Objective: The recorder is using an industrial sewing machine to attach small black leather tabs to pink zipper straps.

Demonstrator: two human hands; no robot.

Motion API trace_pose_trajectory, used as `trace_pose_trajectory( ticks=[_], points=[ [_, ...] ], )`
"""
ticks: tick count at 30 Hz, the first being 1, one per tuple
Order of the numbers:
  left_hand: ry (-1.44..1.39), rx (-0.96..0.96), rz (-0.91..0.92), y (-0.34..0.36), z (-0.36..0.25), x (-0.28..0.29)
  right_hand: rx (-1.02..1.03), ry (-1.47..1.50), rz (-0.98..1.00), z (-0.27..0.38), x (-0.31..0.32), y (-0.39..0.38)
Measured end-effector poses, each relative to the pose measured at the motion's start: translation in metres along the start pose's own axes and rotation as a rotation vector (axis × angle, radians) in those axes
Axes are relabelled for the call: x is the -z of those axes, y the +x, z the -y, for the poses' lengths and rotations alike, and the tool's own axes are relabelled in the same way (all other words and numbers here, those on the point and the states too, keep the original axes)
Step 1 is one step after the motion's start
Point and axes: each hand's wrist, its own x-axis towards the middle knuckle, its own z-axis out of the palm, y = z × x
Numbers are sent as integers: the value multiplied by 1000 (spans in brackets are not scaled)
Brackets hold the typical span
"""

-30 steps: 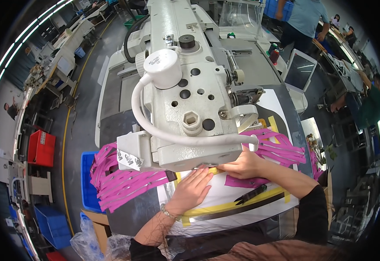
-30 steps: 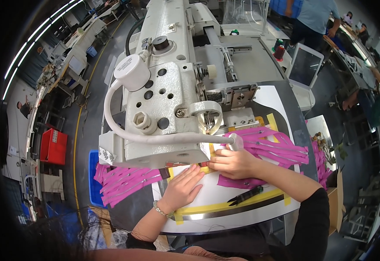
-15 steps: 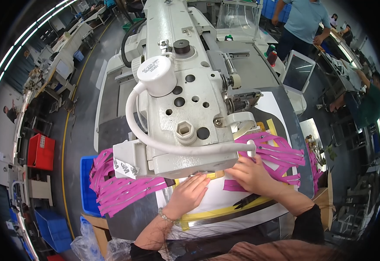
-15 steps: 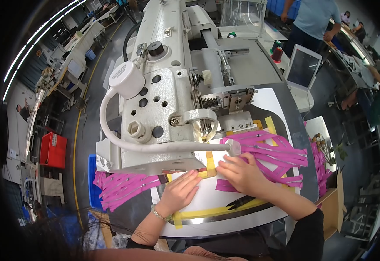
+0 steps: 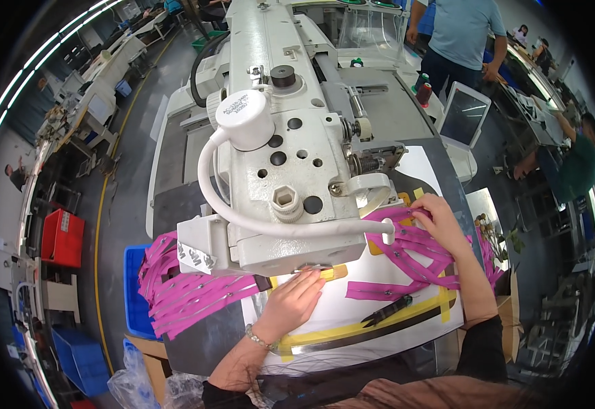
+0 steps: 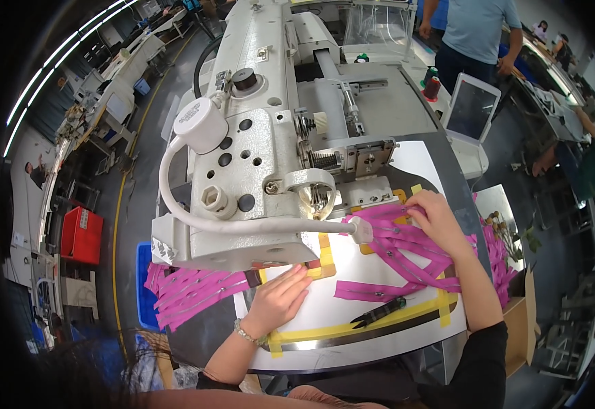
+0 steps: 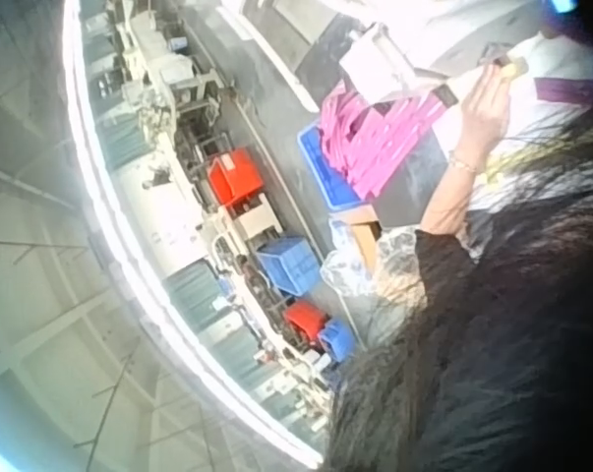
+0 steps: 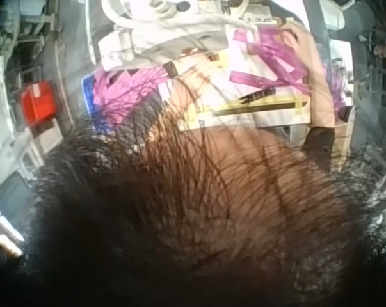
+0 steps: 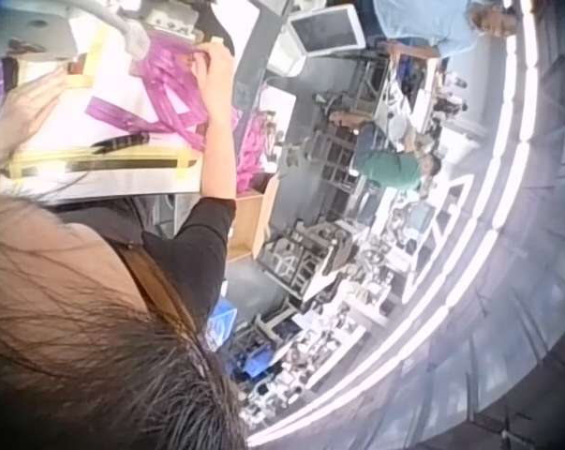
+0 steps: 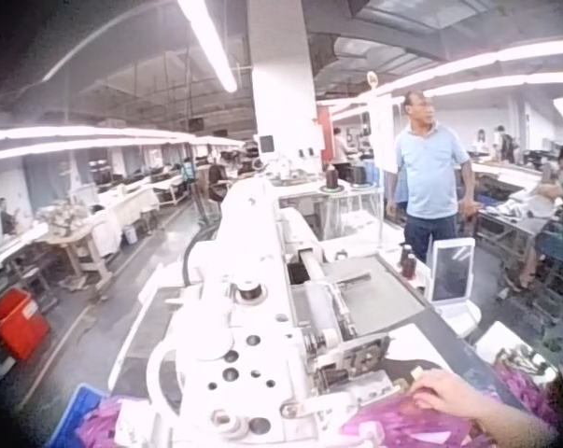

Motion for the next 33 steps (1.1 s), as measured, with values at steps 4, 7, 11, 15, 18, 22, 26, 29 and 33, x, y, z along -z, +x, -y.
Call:
trace_pose_trajectory(
  ticks=[4, 7, 11, 15, 18, 22, 26, 29, 33],
  points=[
    [-8, -28, -16, -2, 2, -2, -257, 311, -144, 17, 13, -2],
    [-19, -22, -20, -4, 3, -3, -326, 706, 27, 36, 7, -8],
    [-23, -14, -20, -5, 2, -2, -241, 464, 329, 72, -6, -6],
    [-1, -30, -25, -4, 1, -3, -163, 404, 331, 65, -27, -7],
    [95, -68, -32, -5, -1, -6, -94, 332, 276, 65, -34, -4],
    [330, -176, -10, -8, -17, -7, -82, 276, 259, 69, -39, -1],
    [417, -112, 76, -5, -27, -15, 40, 196, 275, 72, -38, 2],
    [462, -75, 117, -2, -27, -22, 71, 128, 141, 70, -53, 7],
    [479, 26, 139, 0, -30, -23, -6, 394, 136, 76, -84, 16]
  ],
)
